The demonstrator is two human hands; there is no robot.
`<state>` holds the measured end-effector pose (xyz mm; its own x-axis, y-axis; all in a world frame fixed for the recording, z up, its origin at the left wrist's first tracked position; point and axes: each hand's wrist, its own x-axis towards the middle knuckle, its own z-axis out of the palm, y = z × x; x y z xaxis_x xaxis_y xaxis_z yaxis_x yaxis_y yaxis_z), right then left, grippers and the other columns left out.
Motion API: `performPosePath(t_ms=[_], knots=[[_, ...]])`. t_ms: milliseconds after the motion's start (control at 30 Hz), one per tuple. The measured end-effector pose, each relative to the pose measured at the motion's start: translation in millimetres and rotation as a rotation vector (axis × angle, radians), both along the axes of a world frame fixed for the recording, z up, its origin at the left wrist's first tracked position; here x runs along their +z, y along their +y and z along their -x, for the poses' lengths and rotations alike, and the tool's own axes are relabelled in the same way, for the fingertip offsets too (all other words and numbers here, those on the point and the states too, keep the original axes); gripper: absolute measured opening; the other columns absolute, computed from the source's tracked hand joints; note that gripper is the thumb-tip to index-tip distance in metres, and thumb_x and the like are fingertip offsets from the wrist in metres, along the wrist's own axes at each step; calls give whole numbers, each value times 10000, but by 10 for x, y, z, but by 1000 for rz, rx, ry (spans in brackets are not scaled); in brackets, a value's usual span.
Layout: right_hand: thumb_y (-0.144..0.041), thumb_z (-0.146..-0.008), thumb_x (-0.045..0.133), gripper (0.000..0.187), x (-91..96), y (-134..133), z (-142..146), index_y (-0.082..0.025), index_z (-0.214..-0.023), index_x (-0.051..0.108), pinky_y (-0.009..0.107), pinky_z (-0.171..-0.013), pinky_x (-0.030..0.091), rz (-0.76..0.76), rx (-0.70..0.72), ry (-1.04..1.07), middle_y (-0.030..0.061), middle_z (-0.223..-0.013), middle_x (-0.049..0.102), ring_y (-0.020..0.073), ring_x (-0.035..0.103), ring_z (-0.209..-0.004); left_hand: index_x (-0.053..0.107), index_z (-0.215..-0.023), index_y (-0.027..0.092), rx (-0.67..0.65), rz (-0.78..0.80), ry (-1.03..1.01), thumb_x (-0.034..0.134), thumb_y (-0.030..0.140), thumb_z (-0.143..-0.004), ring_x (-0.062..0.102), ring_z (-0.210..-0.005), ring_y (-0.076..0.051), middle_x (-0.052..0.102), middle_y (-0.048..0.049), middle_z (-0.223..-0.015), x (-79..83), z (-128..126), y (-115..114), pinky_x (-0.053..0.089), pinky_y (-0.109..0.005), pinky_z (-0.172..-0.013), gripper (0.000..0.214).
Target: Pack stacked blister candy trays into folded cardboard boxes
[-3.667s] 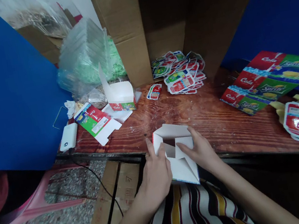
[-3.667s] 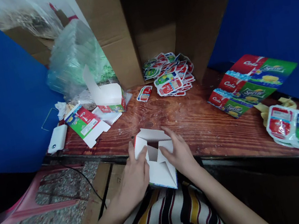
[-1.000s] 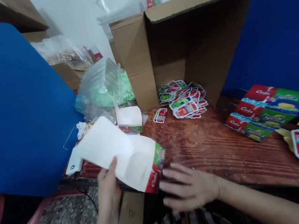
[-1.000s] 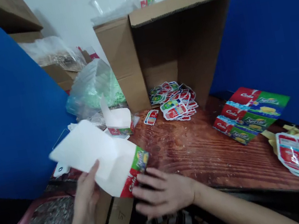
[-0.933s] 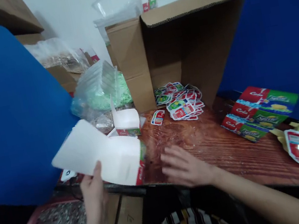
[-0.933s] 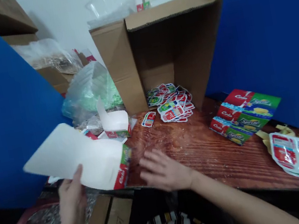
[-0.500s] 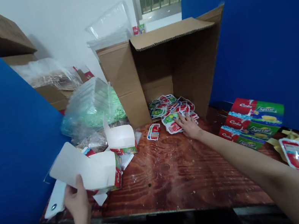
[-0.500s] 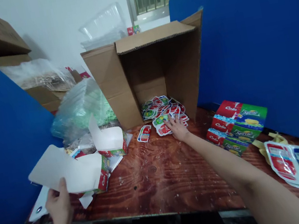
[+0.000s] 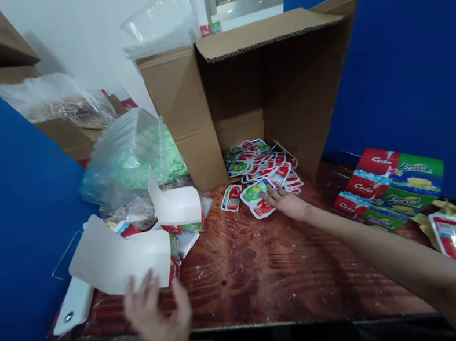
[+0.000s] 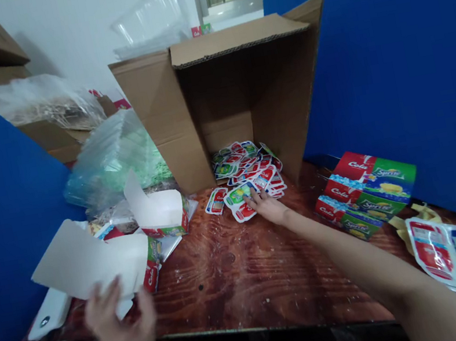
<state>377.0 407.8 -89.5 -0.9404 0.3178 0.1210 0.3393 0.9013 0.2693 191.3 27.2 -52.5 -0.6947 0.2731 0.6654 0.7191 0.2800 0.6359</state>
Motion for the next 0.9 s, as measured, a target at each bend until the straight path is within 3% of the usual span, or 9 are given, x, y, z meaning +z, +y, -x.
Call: performPosePath(t_ms=[100, 233, 367, 467, 567, 633, 767, 833, 900], knots=[[30, -821, 360, 724, -121, -238, -150, -210, -1499, 274, 527, -946, 492, 11, 19, 34, 198, -1549, 223, 386, 433, -1310, 544, -1137, 234, -287, 195, 142, 583, 185, -826, 426, -1297, -298, 609, -94, -1108, -126, -361, 374, 337, -534, -1082, 317], [24, -839, 372, 717, -257, -676, -380, -236, -1499, 271, 527, -956, 487, 3, 64, 70, 184, -1533, 286, 387, 398, -1334, 514, -1299, 221, -616, 473, 83, 476, 273, -923, 322, -1389, -277, 503, -128, -1353, -261, -754, 835, 331, -492, -1109, 381], [-25, -846, 444, 663, -240, -1200, -624, -193, -1477, 329, 571, -1031, 397, 59, 106, 114, 210, -1537, 258, 391, 372, -1349, 365, -1447, 245, -690, 720, 19, 476, 452, -917, 136, -1450, -378, 182, -165, -1572, -429, -968, 1079, 270, -605, -1101, 580], [-134, -839, 549, 586, 25, -1386, -776, -219, -1411, 454, 590, -1039, 363, 249, 97, 84, 194, -1522, 311, 393, 378, -1344, 401, -1424, 233, -672, 827, 7, 502, 440, -906, 130, -1444, -405, 147, -169, -1584, -558, -1025, 1103, 253, -642, -1089, 567], [-404, -860, 586, 432, 439, -1252, -784, -247, -1262, 608, 468, -989, 447, 564, 110, 103, 125, -1329, 582, 313, 555, -1194, 447, -1387, 229, -683, 843, 26, 544, 417, -887, 171, -1433, -409, 156, -171, -1583, -612, -1000, 1044, 255, -648, -1085, 543], [-459, -937, 442, 418, 656, -1037, -659, -227, -1238, 615, 366, -880, 509, 666, -36, 275, 89, -1126, 697, 235, 662, -978, 477, -1361, 234, -709, 834, 16, 558, 435, -875, 185, -1429, -402, 179, -166, -1577, -591, -953, 991, 257, -641, -1089, 532], [-489, -946, 380, 570, 710, -577, -167, -136, -1382, 474, 431, -1013, 390, 361, -274, 539, 164, -1362, 534, 313, 504, -1219, 515, -1328, 248, -734, 859, -3, 571, 440, -864, 200, -1426, -392, 222, -147, -1564, -470, -849, 883, 222, -643, -1103, 505], [-513, -931, 388, 652, 606, -425, 89, -128, -1457, 360, 515, -1032, 333, 303, -341, 365, 195, -1448, 430, 370, 406, -1293, 525, -1320, 248, -729, 906, -11, 581, 434, -857, 215, -1420, -396, 243, -149, -1555, -408, -797, 819, 204, -653, -1102, 502], [-524, -932, 363, 638, 499, -364, 281, -147, -1447, 384, 589, -992, 327, 319, -391, 158, 207, -1405, 474, 404, 428, -1254, 532, -1315, 251, -718, 947, -18, 598, 425, -848, 226, -1418, -393, 273, -149, -1542, -360, -736, 743, 189, -652, -1106, 503]])
